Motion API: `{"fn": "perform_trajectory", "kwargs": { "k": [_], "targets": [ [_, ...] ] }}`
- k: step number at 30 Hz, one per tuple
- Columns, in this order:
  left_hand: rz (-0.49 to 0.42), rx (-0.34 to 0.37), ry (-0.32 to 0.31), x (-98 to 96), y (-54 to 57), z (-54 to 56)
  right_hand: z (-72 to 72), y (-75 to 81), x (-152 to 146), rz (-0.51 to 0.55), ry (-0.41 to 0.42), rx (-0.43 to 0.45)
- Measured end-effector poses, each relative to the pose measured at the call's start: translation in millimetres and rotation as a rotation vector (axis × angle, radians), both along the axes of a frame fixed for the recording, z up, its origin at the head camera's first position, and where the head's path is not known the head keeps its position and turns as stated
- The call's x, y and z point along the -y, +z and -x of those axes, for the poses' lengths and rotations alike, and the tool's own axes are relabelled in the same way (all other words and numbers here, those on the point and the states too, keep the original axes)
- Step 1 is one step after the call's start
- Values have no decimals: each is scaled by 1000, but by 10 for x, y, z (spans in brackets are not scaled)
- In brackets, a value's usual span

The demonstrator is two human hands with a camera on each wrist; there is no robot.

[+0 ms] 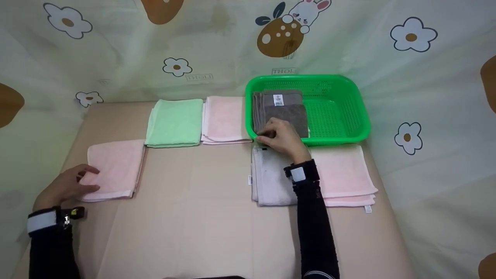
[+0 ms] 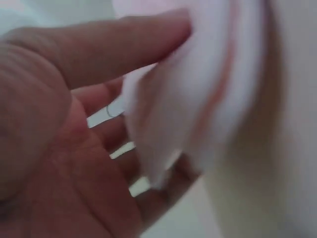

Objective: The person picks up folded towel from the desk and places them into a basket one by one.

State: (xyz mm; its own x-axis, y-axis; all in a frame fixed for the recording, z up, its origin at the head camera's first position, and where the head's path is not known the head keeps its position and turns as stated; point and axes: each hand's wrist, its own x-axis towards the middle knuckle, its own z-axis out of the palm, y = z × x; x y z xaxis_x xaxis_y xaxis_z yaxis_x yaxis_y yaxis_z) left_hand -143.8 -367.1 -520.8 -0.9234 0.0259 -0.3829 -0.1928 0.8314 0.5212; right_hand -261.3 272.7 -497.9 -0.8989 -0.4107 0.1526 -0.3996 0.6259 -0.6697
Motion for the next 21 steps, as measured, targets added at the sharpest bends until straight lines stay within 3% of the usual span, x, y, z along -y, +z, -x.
{"fn": "perform_trajectory", "kwargs": {
  "k": [3,5,8,14,16,21],
  "targets": [
    [-6,8,-28,-14,-3,-128,5,2,-11,8,-1,3],
    [-13,10,-56,-16,15,-150,2,4,-16,11,-6,6],
    [-15,-13,-84,-4,32,-103,2,-1,-13,1,-15,7],
    [15,-101,-13,-3,-73,47,2,0,3,-22,-18,6],
    [16,-117,-19,4,-96,68,5,-3,5,-25,-19,8],
    [-6,-82,-72,37,-60,42,1,4,0,-21,-20,4]
  ]
}}
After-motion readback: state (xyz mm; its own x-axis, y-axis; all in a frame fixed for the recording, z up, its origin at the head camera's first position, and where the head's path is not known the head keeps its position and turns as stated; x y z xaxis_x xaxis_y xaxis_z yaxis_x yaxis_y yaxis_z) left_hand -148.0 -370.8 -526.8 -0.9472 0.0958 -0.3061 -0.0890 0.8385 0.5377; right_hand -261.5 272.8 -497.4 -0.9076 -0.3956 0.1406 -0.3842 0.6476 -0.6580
